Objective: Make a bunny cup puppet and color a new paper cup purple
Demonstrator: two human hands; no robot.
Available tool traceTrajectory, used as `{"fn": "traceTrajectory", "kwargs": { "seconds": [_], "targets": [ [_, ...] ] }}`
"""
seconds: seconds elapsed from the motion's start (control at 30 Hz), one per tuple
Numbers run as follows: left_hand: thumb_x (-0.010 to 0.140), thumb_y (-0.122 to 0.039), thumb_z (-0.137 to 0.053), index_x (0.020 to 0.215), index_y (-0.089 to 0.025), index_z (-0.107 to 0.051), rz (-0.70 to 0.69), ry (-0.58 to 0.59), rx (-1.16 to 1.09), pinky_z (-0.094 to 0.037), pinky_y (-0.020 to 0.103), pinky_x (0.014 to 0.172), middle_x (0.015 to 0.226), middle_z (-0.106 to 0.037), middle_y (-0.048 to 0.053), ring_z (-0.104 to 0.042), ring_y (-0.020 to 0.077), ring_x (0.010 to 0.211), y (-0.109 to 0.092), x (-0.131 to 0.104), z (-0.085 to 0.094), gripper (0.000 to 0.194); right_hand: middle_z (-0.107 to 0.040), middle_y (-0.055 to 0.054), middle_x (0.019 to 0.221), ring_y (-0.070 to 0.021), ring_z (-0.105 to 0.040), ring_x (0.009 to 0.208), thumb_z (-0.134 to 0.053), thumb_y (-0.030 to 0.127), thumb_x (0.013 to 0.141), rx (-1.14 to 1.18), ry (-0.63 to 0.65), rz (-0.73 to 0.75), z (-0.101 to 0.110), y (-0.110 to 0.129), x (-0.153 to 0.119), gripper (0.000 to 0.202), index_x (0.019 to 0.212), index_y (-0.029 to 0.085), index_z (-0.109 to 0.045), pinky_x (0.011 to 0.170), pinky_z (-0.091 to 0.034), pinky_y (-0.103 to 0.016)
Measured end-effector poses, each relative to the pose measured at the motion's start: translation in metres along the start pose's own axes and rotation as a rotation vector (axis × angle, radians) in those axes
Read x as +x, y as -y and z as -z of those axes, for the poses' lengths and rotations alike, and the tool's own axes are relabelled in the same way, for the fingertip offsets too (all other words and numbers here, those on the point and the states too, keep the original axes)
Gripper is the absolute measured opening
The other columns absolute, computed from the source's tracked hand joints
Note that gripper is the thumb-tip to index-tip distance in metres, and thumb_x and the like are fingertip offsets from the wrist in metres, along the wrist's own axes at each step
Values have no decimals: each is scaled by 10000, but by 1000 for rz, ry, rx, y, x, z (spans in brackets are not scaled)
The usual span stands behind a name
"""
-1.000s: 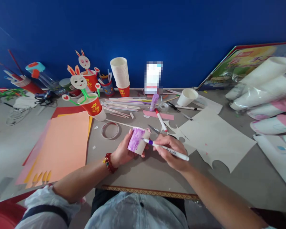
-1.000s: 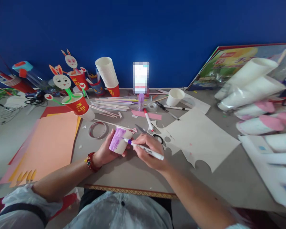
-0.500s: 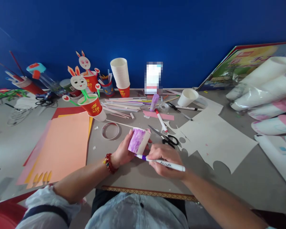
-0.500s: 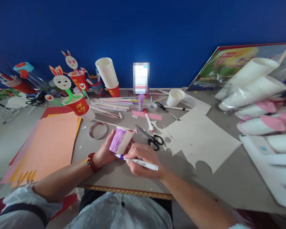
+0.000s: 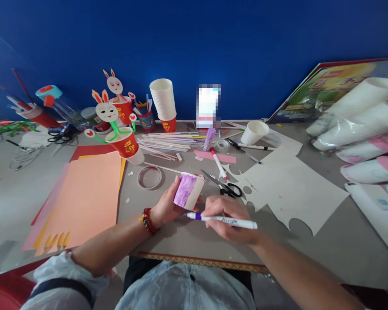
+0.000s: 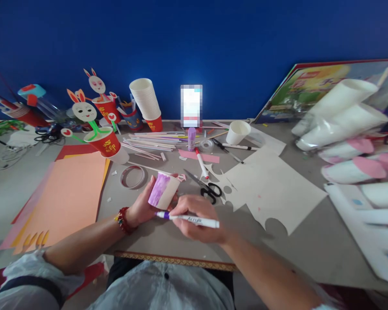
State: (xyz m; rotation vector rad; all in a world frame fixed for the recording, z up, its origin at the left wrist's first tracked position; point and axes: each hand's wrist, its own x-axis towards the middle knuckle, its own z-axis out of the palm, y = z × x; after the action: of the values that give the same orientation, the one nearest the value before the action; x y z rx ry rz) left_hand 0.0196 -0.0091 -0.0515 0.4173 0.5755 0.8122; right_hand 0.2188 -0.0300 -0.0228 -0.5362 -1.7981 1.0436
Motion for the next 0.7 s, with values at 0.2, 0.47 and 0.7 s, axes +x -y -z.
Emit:
{"fn": "traceTrajectory", "kwargs": {
  "seconds": [0.2,0.47,0.7],
  "targets": [
    [972,-527,-489,1325,-112,-611,-1,32,-115,-557,373,719,1148,-718,171,-707,292,937,-4,1,-7,558,-667,10,690,-159,-654,658,-604,85,852,-26,-102,-88,4,3,4,199,977,234,-641,623,-514,-289],
    [915,-562,-598,1328,-140,-600,-27,-55,-29,-554,342,750,1065,-736,136,-713,245,855,-1,0,-7,590,-659,-16,716,-172,-598,659,-599,56,833,-34,-26,93,0,0,11,231,980,210,-686,615,-497,-325],
    [927,-566,-573,1327,-136,-619,-12,-106,-36,-552,336,746,1064,-745,143,-724,252,854,-2,0,-7,589,-683,-25,763,-171,-589,681,-562,79,872,-78,40,71,0,2,10,229,996,229,-683,624,-489,-326]
  ]
}}
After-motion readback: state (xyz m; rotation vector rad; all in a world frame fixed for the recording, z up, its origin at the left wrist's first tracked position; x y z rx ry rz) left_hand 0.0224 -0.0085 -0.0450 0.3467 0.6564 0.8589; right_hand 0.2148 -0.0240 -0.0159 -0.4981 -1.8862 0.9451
